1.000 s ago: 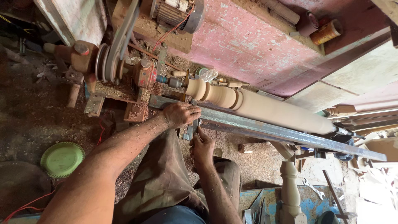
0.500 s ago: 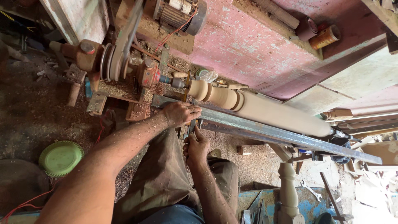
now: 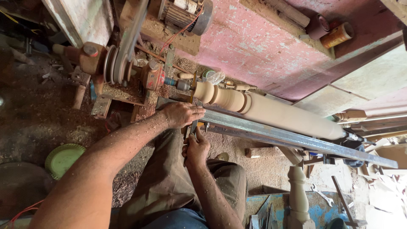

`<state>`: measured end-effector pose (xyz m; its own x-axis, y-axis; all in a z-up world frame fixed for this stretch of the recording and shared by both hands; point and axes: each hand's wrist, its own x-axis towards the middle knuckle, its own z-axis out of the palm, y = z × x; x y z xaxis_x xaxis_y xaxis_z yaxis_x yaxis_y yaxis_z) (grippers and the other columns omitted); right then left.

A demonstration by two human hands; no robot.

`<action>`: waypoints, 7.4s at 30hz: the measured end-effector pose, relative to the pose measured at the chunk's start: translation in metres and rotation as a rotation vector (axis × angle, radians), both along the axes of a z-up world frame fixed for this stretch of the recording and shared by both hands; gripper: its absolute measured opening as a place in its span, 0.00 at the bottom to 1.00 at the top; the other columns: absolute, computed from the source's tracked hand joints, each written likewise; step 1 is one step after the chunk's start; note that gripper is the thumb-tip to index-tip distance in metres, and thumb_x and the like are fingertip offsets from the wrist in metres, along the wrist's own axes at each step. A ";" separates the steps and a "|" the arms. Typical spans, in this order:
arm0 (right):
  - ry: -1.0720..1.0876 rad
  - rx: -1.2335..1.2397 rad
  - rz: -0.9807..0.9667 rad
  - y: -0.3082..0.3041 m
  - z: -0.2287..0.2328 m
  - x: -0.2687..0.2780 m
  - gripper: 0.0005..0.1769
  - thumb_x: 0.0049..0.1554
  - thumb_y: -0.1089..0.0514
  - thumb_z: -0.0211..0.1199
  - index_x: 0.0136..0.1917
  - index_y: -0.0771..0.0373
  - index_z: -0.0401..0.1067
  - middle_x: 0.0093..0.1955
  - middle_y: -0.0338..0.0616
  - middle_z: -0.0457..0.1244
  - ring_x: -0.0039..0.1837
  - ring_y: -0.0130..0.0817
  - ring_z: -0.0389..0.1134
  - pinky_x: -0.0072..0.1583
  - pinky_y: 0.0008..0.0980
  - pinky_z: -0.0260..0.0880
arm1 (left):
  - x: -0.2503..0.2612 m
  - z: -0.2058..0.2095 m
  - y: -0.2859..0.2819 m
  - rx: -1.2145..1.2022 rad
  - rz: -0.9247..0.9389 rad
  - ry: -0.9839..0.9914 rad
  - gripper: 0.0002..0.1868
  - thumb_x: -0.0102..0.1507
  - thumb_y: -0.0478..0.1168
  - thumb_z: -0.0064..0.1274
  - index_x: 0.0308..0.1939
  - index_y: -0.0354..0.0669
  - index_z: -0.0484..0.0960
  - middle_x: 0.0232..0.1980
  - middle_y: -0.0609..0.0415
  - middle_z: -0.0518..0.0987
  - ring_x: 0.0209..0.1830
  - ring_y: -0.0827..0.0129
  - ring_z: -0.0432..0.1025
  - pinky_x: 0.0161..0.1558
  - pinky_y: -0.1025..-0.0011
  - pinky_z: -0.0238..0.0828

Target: The person shapes a spinning piece of wood on a lathe using a metal tool, periodically pausing to reposition the tool rest.

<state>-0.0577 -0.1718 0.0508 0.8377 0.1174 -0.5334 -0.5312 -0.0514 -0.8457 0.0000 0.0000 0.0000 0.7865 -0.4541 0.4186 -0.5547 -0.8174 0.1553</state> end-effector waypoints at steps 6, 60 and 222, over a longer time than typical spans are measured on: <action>-0.015 -0.080 0.052 -0.007 0.006 0.004 0.31 0.62 0.66 0.56 0.78 0.58 0.62 0.31 0.42 0.64 0.23 0.25 0.58 0.24 0.26 0.57 | 0.006 -0.013 0.002 0.014 -0.009 -0.075 0.18 0.68 0.42 0.51 0.61 0.44 0.80 0.67 0.53 0.78 0.64 0.63 0.75 0.59 0.68 0.77; -0.136 -0.147 0.277 -0.031 -0.003 0.031 0.25 0.62 0.65 0.58 0.73 0.59 0.69 0.30 0.37 0.66 0.25 0.18 0.56 0.28 0.22 0.58 | -0.014 0.007 0.025 0.288 -0.020 0.003 0.32 0.67 0.42 0.51 0.75 0.42 0.63 0.78 0.50 0.64 0.76 0.63 0.63 0.75 0.63 0.58; 0.101 0.051 0.098 -0.077 0.013 0.028 0.31 0.59 0.68 0.60 0.75 0.54 0.66 0.32 0.41 0.67 0.25 0.21 0.57 0.27 0.23 0.61 | 0.009 0.059 -0.011 0.164 -0.156 0.279 0.43 0.59 0.28 0.46 0.80 0.46 0.55 0.82 0.54 0.59 0.77 0.64 0.62 0.75 0.58 0.59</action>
<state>-0.0293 -0.2487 0.0639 0.7632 0.2256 -0.6055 -0.6083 -0.0655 -0.7910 0.0087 -0.0113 0.0590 0.7759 -0.6214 0.1088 -0.6298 -0.7527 0.1920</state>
